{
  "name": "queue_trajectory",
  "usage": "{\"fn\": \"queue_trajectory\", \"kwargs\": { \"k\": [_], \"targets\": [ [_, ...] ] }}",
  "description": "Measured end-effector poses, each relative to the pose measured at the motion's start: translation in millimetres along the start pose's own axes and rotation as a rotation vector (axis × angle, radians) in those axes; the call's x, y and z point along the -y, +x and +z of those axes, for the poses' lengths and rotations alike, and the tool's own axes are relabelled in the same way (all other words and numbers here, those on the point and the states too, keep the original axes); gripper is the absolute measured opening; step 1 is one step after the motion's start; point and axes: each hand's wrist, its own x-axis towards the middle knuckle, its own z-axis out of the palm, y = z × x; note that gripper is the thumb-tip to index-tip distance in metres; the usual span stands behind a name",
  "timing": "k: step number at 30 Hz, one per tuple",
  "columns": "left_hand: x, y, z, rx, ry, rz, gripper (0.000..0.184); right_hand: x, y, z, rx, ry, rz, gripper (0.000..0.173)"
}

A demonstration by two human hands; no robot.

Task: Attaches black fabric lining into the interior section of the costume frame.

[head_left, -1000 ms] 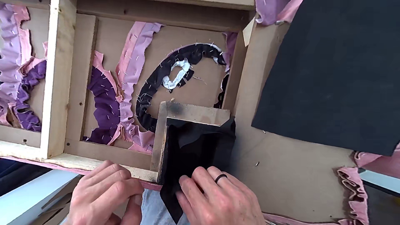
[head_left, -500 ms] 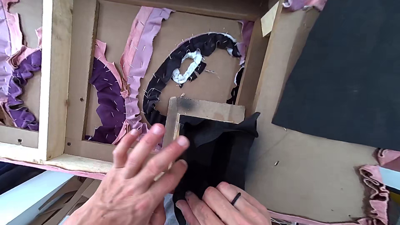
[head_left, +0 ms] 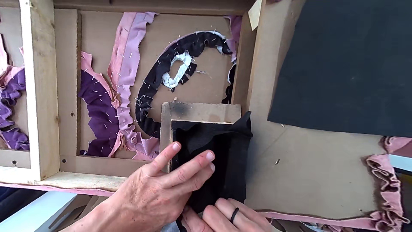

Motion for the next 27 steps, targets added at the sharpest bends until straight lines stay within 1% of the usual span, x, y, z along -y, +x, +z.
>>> {"fn": "queue_trajectory", "kwargs": {
  "k": [3,5,7,9,12,17,19,22,25,27],
  "targets": [
    [-1.7,-2.4,1.5,0.001,-0.013,-0.052,0.031,-5.0,-7.7,-18.8,0.036,0.181,-0.001,0.016],
    [-3.9,-3.8,2.7,0.01,-0.029,-0.096,0.028,-13.6,-13.6,-38.2,0.049,0.302,0.078,0.017],
    [-7.6,-4.8,2.6,0.037,-0.044,-0.117,0.029,-26.2,-16.6,-56.3,0.042,0.35,0.175,0.017],
    [-10.6,-4.7,1.7,0.051,-0.035,-0.114,0.033,-39.1,-15.4,-69.2,0.024,0.344,0.24,0.017],
    [-8.3,-2.6,-2.9,0.082,-0.033,-0.11,0.032,-47.3,-7.8,-77.0,0.028,0.331,0.296,0.019],
    [-3.4,-2.3,-3.1,0.109,-0.104,-0.13,0.033,-43.2,7.4,-68.4,0.158,0.237,0.267,0.027],
    [-4.3,-4.9,-1.3,0.125,-0.119,-0.145,0.029,-43.7,9.8,-62.7,0.174,0.215,0.245,0.028],
    [-8.2,-5.7,-3.6,0.123,-0.072,-0.137,0.029,-44.9,8.4,-63.5,0.176,0.191,0.239,0.028],
    [-4.9,-6.3,-9.5,0.066,-0.09,-0.137,0.036,-41.4,6.2,-64.2,0.144,0.141,0.276,0.031],
    [-1.2,-5.5,-19.3,0.035,-0.115,-0.135,0.049,-33.8,4.8,-58.3,0.105,0.052,0.288,0.034]
  ]
}}
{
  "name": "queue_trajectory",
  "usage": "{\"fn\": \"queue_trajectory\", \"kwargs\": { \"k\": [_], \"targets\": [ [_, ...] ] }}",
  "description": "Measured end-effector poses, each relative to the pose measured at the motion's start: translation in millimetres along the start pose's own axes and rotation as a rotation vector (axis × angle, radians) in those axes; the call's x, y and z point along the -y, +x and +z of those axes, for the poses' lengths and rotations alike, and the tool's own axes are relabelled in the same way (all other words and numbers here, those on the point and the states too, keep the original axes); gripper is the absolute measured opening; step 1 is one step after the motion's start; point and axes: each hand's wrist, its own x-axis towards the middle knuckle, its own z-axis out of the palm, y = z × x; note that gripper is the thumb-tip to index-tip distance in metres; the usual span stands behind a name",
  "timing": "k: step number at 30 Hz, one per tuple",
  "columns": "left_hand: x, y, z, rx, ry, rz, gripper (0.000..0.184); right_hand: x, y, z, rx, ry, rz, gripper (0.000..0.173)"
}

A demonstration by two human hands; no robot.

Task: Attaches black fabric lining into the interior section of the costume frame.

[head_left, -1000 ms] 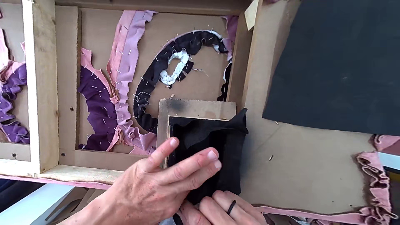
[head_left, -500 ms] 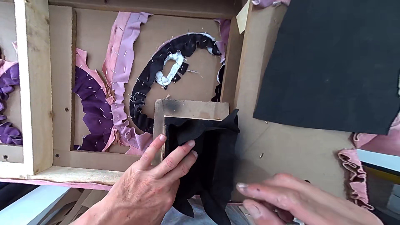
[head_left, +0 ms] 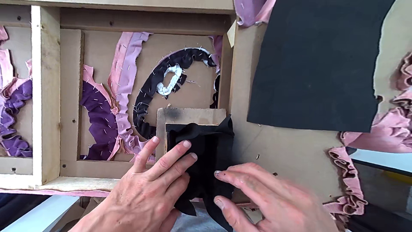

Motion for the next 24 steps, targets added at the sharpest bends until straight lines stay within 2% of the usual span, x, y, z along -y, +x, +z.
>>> {"fn": "queue_trajectory", "kwargs": {
  "k": [2,6,11,15,18,22,24],
  "targets": [
    [0.4,3.0,-7.5,0.012,-0.023,0.022,0.059,8.9,-1.0,6.9,-0.004,-0.076,-0.012,0.035],
    [-4.0,9.2,0.3,0.086,-0.014,0.05,0.043,13.8,5.0,10.4,0.057,-0.108,-0.021,0.028],
    [-10.7,1.7,14.5,0.044,-0.019,0.029,0.027,-0.3,-8.7,-15.7,-0.019,0.048,0.199,0.03],
    [-17.3,15.2,0.9,0.148,0.029,-0.013,0.036,8.5,-26.3,-14.4,0.015,0.132,0.228,0.026],
    [-22.0,31.0,-11.8,0.241,0.051,-0.026,0.042,19.0,-30.1,-6.7,-0.019,0.057,0.245,0.027],
    [-25.9,44.9,-13.3,0.248,0.066,-0.034,0.043,24.6,-33.1,6.3,-0.047,-0.097,0.223,0.04],
    [-27.5,47.0,-9.8,0.242,0.068,-0.033,0.041,24.9,-36.5,12.1,-0.007,-0.101,0.16,0.04]
  ]
}}
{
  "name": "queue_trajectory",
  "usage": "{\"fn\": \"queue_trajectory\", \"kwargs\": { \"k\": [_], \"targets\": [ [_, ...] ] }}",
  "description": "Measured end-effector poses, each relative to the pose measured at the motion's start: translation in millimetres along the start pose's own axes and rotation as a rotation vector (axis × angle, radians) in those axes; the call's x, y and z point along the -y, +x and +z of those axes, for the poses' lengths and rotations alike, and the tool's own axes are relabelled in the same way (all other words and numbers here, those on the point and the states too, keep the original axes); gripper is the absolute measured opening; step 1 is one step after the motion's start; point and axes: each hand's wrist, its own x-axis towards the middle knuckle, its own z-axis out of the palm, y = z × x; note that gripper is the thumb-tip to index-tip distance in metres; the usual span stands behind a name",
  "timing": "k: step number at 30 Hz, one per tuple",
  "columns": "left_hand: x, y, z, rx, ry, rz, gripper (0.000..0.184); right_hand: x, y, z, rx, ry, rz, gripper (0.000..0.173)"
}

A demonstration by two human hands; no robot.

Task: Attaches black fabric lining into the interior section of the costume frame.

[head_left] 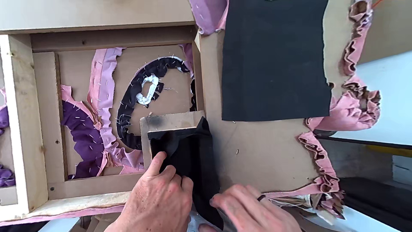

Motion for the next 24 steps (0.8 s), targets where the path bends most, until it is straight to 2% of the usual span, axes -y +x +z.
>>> {"fn": "queue_trajectory", "kwargs": {
  "k": [4,8,10,13,18,21,24],
  "targets": [
    [-2.1,-2.3,7.2,-0.072,0.013,-0.012,0.038,-9.2,-11.9,10.0,0.051,-0.037,-0.121,0.027],
    [0.2,-2.9,14.3,-0.187,-0.161,0.041,0.022,-17.6,-22.8,32.2,-0.187,-0.076,-0.149,0.012],
    [5.7,-2.9,17.3,-0.184,-0.301,0.071,0.021,-14.1,-22.3,42.7,-0.299,-0.044,-0.192,0.011],
    [13.2,-3.5,13.2,-0.142,-0.372,0.09,0.019,-5.5,-18.5,57.5,-0.372,-0.007,-0.212,0.011],
    [15.1,11.9,0.4,-0.01,-0.444,0.067,0.028,-12.0,-31.6,57.9,-0.386,0.017,-0.174,0.013],
    [17.9,27.2,-1.6,0.203,-0.423,0.073,0.025,-17.2,-36.9,52.8,-0.34,0.102,-0.28,0.009],
    [19.8,40.6,-13.2,0.429,-0.408,0.06,0.025,-3.5,-35.8,54.3,-0.242,0.258,-0.403,0.01]
  ]
}}
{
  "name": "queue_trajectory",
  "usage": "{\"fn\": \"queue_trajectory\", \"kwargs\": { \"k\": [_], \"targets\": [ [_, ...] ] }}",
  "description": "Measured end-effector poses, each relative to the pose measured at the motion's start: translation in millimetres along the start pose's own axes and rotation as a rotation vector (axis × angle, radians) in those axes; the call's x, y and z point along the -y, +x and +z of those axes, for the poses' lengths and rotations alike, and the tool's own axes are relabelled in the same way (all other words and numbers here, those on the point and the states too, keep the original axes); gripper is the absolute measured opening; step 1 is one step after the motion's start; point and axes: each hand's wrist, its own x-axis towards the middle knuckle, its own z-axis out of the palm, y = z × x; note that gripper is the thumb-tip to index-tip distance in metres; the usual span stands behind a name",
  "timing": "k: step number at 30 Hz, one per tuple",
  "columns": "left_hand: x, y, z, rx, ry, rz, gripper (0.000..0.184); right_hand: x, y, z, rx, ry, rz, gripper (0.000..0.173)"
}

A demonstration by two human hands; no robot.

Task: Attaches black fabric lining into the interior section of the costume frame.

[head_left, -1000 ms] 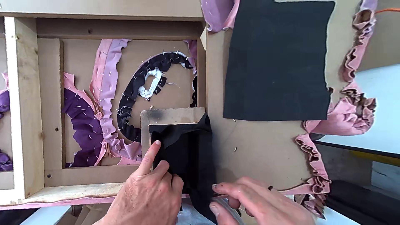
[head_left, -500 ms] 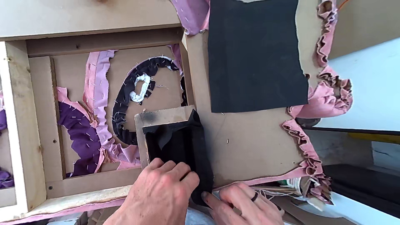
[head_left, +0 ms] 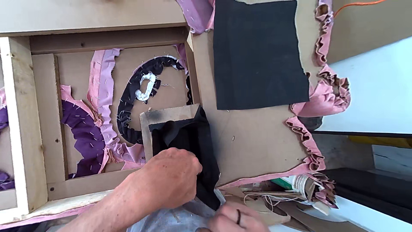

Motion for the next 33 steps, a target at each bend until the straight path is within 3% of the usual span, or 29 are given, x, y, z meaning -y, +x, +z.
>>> {"fn": "queue_trajectory", "kwargs": {
  "k": [2,4,8,11,15,19,23,27,30,33],
  "targets": [
    [-0.8,0.9,-9.4,0.058,0.003,-0.033,0.024,0.6,-0.4,-2.5,-0.036,0.0,0.018,0.01],
    [3.9,0.1,-13.4,0.003,0.013,-0.023,0.02,-8.3,-6.4,-16.0,-0.063,-0.083,0.069,0.009],
    [14.0,-0.8,-15.8,-0.038,0.007,0.06,0.025,-18.2,-6.6,-24.4,-0.054,-0.226,0.101,0.03],
    [10.3,8.0,-22.3,0.092,0.08,0.055,0.026,-16.4,6.5,-6.3,-0.076,-0.367,0.16,0.019],
    [7.3,20.8,-29.7,0.25,0.209,0.148,0.026,-8.9,8.3,26.3,-0.286,-0.435,0.156,0.015],
    [10.6,25.2,-32.6,0.265,0.31,0.252,0.025,-0.2,6.8,54.6,-0.496,-0.494,0.217,0.014],
    [15.3,25.9,-35.6,0.269,0.304,0.246,0.02,11.1,8.5,65.4,-0.588,-0.581,0.364,0.015],
    [19.5,25.2,-43.1,0.276,0.281,0.269,0.025,25.5,18.4,59.5,-0.498,-0.648,0.512,0.03],
    [20.9,25.7,-43.7,0.292,0.293,0.311,0.031,26.2,27.1,59.0,-0.406,-0.631,0.471,0.017],
    [23.6,27.0,-36.9,0.291,0.315,0.329,0.033,25.4,34.8,71.5,-0.498,-0.616,0.453,0.017]
  ]
}}
